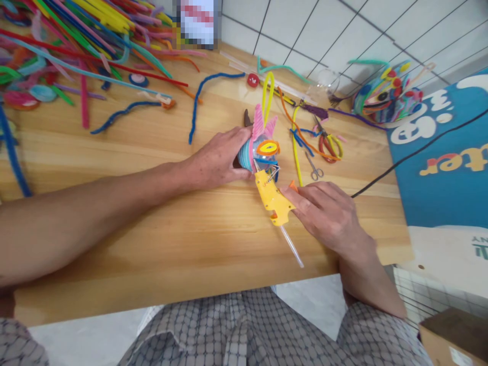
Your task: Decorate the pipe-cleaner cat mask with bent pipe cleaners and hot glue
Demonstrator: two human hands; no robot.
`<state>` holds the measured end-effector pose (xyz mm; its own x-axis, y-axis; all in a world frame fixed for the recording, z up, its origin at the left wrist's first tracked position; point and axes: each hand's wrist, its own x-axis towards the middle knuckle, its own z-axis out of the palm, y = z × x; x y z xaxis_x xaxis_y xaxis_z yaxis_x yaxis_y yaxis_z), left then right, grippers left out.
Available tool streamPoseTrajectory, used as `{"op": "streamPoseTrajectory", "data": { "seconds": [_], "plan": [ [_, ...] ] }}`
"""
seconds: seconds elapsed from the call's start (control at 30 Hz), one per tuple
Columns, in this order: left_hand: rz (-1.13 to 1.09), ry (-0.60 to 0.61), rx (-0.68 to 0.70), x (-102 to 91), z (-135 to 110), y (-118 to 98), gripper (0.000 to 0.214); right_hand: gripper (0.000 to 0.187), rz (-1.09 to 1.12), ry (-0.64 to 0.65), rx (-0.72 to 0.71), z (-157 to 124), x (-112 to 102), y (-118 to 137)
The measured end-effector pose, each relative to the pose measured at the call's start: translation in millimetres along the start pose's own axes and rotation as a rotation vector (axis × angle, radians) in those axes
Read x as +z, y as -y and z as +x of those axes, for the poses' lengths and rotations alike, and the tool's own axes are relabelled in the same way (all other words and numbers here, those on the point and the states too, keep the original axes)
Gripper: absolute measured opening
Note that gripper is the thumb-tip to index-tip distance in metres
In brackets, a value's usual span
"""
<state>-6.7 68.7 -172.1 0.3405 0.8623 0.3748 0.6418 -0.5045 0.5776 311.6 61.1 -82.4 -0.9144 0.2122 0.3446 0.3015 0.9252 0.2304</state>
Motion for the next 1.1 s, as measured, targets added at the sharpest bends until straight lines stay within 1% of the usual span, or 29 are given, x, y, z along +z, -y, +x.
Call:
{"op": "streamPoseTrajectory", "data": {
  "seconds": [0.13,0.27,0.33,0.43,0.5,0.6,0.67,0.73,0.77,0.87,0.97,1.03,1.1],
  "plan": [
    [-0.001,-0.01,0.009,0.0,-0.2,-0.4,0.06,0.05,0.012,-0.008,0.016,-1.2,1.9,0.3],
    [-0.008,-0.02,0.002,-0.1,-0.4,-3.1,0.063,0.055,0.096,-0.027,0.028,-3.2,0.6,0.0],
    [-0.018,-0.032,0.004,-0.6,-1.1,-5.3,0.07,0.061,0.139,-0.067,0.047,-4.4,-0.3,-1.8],
    [-0.039,-0.055,0.02,-1.9,-3.3,-8.4,0.086,0.068,0.161,-0.155,0.07,-6.4,1.1,-8.2],
    [-0.041,-0.048,0.014,-2.7,-4.7,-9.2,0.086,0.069,0.151,-0.205,0.098,-8.2,4.1,-14.9],
    [-0.005,-0.031,-0.017,-2.6,-5.7,-8.0,0.073,0.065,0.126,-0.201,0.181,-13.2,10.9,-26.9],
    [0.021,-0.035,-0.024,-1.5,-5.7,-6.4,0.067,0.054,0.146,-0.165,0.265,-18.0,16.5,-34.5],
    [0.027,-0.051,-0.006,-0.2,-5.5,-5.2,0.065,0.042,0.223,-0.153,0.366,-22.8,22.3,-40.3],
    [0.024,-0.057,0.005,0.4,-5.4,-4.9,0.063,0.039,0.283,-0.165,0.413,-24.7,25.1,-42.3],
    [0.01,-0.064,0.022,1.2,-5.2,-5.7,0.057,0.042,0.525,-0.241,0.55,-28.1,33.4,-46.8],
    [0.011,-0.054,0.008,0.2,-4.6,-7.5,0.056,0.037,0.708,-0.304,0.616,-30.7,42.7,-54.5],
    [0.008,-0.043,0.007,-1.3,-4.3,-8.4,0.058,0.039,0.717,-0.303,0.627,-34.1,48.5,-64.1],
    [0.0,-0.038,0.018,-2.5,-4.3,-8.6,0.058,0.039,0.671,-0.315,0.669,-39.8,51.4,-77.6]
  ]
}}
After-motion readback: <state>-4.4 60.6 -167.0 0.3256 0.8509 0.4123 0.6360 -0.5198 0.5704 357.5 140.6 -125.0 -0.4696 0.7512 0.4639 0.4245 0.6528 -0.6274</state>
